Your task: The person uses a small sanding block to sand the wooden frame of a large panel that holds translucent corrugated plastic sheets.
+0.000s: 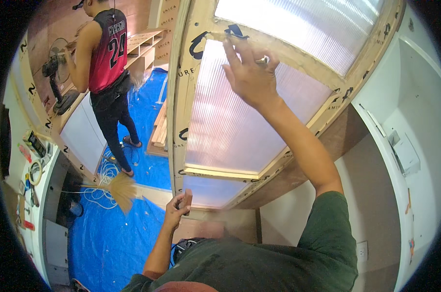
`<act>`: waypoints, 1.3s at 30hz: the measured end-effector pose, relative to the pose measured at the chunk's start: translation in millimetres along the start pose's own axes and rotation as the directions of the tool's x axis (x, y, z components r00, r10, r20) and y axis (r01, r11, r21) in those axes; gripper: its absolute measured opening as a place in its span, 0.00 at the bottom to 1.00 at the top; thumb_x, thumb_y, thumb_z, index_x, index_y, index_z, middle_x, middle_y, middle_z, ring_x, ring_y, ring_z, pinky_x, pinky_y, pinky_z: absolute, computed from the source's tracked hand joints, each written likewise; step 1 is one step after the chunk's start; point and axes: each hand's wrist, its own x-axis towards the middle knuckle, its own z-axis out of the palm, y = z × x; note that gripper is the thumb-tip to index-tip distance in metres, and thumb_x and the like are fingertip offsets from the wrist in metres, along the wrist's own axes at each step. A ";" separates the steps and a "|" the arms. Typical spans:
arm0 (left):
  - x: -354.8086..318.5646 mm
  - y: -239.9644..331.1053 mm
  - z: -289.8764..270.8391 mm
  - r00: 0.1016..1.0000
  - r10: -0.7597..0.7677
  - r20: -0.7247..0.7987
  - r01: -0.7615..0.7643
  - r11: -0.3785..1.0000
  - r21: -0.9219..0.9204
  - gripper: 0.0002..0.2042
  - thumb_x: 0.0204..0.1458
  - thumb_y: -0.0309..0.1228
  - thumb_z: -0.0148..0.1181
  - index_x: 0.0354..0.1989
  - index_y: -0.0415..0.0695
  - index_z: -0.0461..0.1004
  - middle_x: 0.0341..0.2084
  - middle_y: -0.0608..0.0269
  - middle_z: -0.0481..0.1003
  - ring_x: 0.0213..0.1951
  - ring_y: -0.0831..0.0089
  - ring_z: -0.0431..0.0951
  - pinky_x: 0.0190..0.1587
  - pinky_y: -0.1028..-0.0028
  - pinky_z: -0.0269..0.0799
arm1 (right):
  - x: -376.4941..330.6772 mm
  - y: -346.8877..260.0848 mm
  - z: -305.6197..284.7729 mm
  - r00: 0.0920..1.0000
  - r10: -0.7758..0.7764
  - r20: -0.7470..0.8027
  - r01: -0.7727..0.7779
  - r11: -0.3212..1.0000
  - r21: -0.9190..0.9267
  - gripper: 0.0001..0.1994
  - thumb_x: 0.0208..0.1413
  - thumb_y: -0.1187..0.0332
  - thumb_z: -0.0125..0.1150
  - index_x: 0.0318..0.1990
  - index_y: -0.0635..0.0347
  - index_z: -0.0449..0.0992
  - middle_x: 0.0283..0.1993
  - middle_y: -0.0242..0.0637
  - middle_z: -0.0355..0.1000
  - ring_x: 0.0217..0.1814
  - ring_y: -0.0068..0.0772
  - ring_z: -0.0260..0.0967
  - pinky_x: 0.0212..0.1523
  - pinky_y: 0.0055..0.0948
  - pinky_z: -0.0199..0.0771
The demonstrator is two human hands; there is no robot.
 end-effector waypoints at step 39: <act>-1.0 -35.9 -26.5 0.994 -0.098 -0.044 0.101 0.992 0.080 0.29 0.49 0.27 0.77 0.61 0.36 0.76 0.53 0.58 0.79 0.56 0.68 0.77 0.61 0.67 0.72 | -108.3 -40.4 -31.0 0.965 -0.143 0.220 -0.077 0.649 0.757 0.09 0.62 0.71 0.67 0.48 0.55 0.82 0.53 0.36 0.77 0.49 0.37 0.77 0.54 0.40 0.69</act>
